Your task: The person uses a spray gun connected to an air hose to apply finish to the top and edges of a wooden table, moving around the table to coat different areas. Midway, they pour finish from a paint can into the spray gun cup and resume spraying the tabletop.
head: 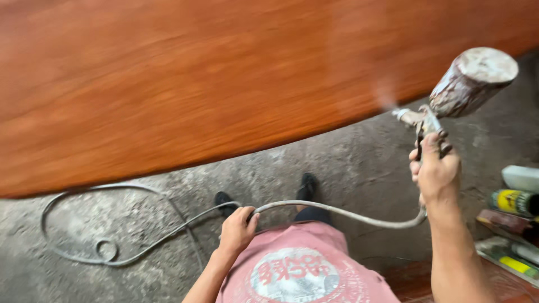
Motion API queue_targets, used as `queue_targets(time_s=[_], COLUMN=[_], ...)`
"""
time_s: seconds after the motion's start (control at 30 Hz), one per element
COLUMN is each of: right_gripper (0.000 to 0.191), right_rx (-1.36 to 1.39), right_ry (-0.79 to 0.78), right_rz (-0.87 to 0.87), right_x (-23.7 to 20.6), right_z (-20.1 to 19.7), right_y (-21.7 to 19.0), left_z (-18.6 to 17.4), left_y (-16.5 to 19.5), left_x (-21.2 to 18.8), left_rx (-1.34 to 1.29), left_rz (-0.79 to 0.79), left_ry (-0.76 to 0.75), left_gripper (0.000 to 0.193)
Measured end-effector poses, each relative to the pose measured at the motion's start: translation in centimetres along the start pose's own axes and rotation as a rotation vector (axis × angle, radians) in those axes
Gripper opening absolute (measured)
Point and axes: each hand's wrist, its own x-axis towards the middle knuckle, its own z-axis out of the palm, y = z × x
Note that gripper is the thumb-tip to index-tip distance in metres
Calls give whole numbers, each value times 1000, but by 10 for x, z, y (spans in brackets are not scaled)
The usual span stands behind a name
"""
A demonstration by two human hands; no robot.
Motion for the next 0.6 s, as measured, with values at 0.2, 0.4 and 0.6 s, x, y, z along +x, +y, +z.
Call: queue_targets(time_s=[0.2,0.4,0.6], right_gripper=[43,42,52], right_rx=[62,70,-12], right_ry=[-252,-603,-884], right_rz=[42,33,-71], right_x=[-155,-261,-338], right_z=[184,360,508], right_y=[-27,-47,-73], left_z=[-110,-179,-208], left_y=[-126,-226,-290], left_x=[-76,-167,-231], left_rx=[-52,-15,-63], left_rz=[-66,-314,-445], left_ry=[224,382,572], left_gripper=[17,18,19])
